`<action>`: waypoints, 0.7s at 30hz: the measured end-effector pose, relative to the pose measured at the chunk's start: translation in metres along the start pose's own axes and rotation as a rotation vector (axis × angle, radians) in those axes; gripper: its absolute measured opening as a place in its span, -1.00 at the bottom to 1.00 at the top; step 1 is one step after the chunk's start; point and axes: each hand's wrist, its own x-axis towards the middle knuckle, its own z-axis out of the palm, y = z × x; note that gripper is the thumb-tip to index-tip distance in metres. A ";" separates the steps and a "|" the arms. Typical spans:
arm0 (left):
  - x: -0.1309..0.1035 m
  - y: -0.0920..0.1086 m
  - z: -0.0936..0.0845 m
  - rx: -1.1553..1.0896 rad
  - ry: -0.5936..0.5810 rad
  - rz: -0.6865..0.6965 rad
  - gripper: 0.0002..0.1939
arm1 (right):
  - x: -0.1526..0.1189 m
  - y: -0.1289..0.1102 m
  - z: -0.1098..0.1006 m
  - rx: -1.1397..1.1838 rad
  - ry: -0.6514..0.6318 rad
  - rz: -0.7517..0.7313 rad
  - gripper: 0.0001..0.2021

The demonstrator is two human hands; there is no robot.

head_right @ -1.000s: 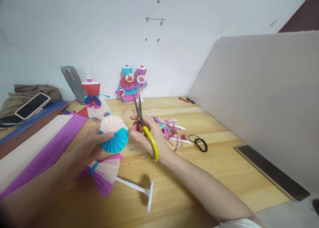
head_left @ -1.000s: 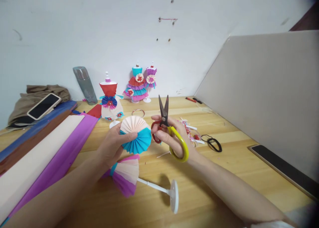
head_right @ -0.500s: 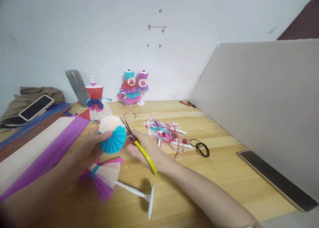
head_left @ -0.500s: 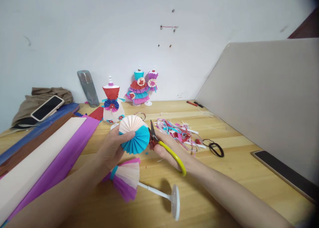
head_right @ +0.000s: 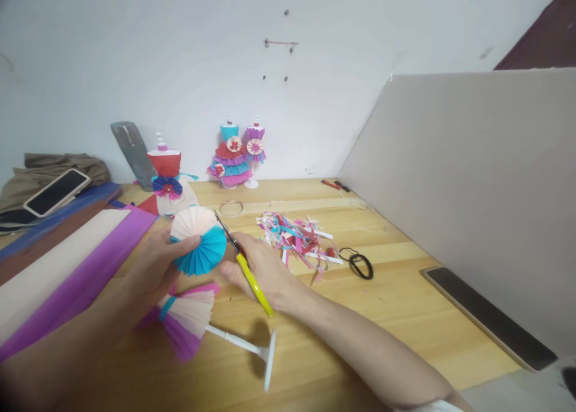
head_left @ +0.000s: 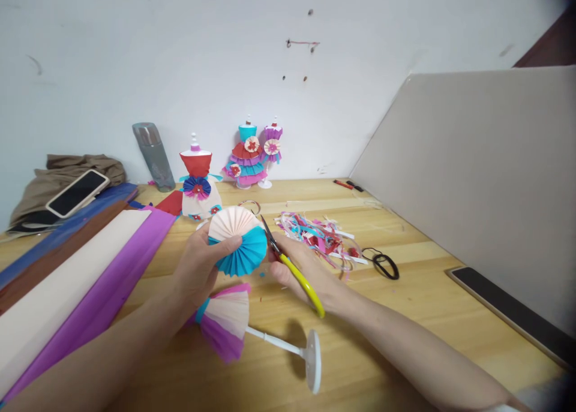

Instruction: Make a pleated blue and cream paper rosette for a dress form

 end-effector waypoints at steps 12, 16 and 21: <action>0.000 -0.001 0.000 0.040 0.010 -0.004 -0.52 | 0.000 -0.003 -0.001 -0.071 0.008 0.020 -0.36; 0.000 0.000 0.000 0.025 -0.001 0.008 -0.56 | 0.000 -0.004 -0.002 -0.070 -0.013 0.037 -0.31; -0.001 0.001 -0.001 0.023 0.001 0.002 -0.55 | -0.001 -0.002 0.000 -0.083 -0.002 0.012 -0.30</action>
